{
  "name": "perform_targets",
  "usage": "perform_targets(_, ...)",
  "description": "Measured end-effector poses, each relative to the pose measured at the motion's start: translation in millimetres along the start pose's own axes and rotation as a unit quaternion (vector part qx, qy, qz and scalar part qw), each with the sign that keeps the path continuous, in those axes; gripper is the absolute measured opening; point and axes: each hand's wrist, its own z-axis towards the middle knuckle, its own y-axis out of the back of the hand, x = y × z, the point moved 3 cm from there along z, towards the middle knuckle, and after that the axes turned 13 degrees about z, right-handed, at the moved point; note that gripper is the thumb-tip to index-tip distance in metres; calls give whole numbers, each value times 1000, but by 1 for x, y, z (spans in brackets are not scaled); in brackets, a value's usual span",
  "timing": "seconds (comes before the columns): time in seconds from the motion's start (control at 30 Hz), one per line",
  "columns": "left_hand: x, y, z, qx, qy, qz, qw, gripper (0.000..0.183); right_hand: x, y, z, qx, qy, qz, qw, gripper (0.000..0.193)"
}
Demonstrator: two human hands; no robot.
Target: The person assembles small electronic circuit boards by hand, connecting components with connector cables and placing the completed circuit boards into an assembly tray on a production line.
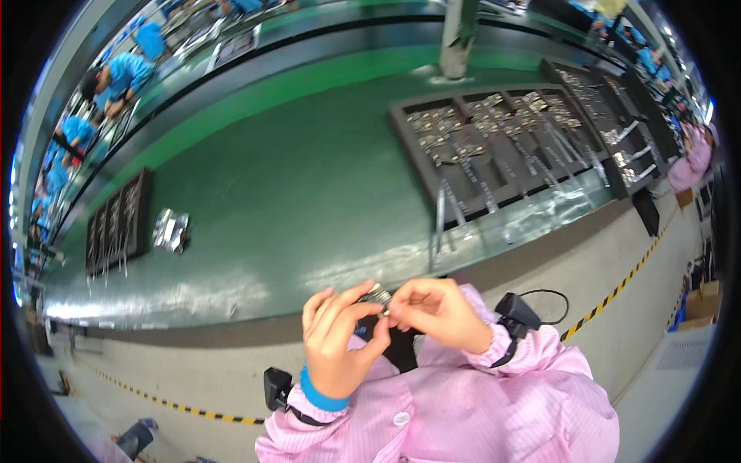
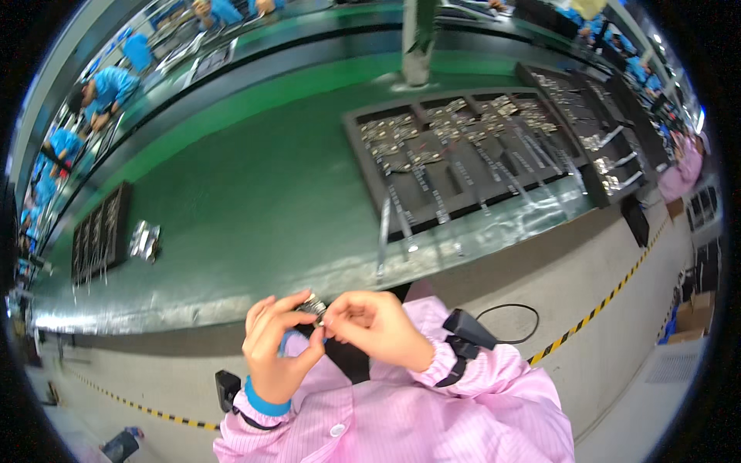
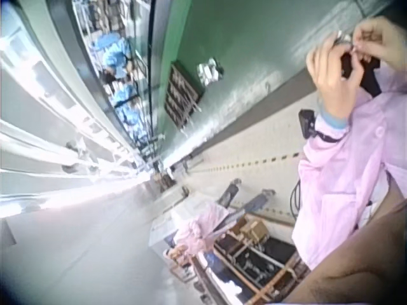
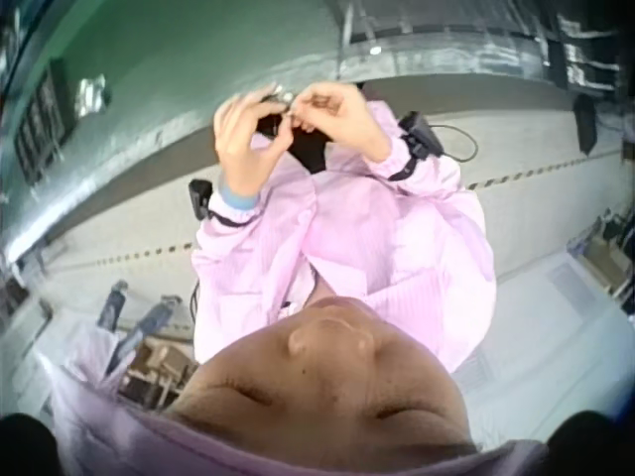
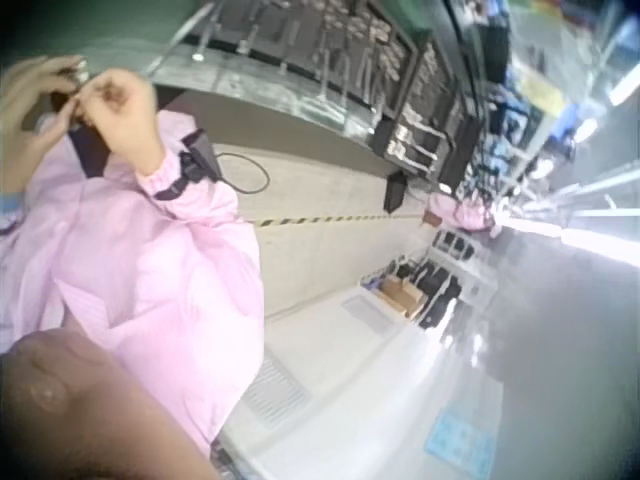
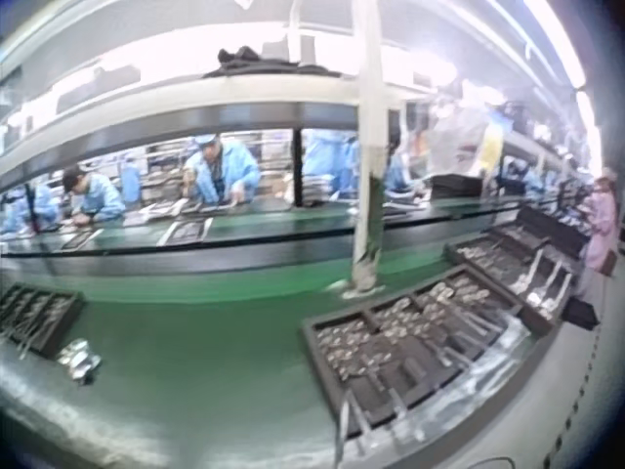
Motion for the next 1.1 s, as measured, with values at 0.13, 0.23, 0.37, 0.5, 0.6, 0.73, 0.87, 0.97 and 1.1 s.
perform_targets(0.13, 2, 0, -1, 2, 14, -3, 1000, 23, 3, -1, 0, 5, -37, 6, 999, 11)
perform_targets(0.23, 3, 1, -5, 0, 17, -6, 1000, 23, 3, -4, 0, 2, -51, 1, 999, 12)
perform_targets(0.37, 2, 2, -7, -7, 11, -6, 1000, 22, 1, -6, -2, 5, -55, 21, 998, 12)
perform_targets(0.5, 2, 2, -7, -5, 10, -9, 1000, 19, 3, -8, -4, 4, -49, 14, 999, 11)
perform_targets(0.6, 1, 0, -5, -1, 9, -30, 1000, 18, 1, -6, -4, -2, -32, 52, 998, 10)
perform_targets(0.73, 2, -1, -5, -8, 6, -31, 999, 19, -2, -4, -2, -11, -26, 2, 1000, 8)
perform_targets(0.87, -6, 4, -2, -3, -5, 13, 1000, 20, 7, -3, -3, -4, -3, -16, 1000, 9)
perform_targets(0.97, -9, 10, -1, 1, -41, -21, 999, 37, 33, 3, -7, -31, 93, -159, 982, 9)
perform_targets(1.1, -7, 12, 1, 7, -44, -92, 995, 50, 90, 24, -16, 17, 116, -207, 971, 6)
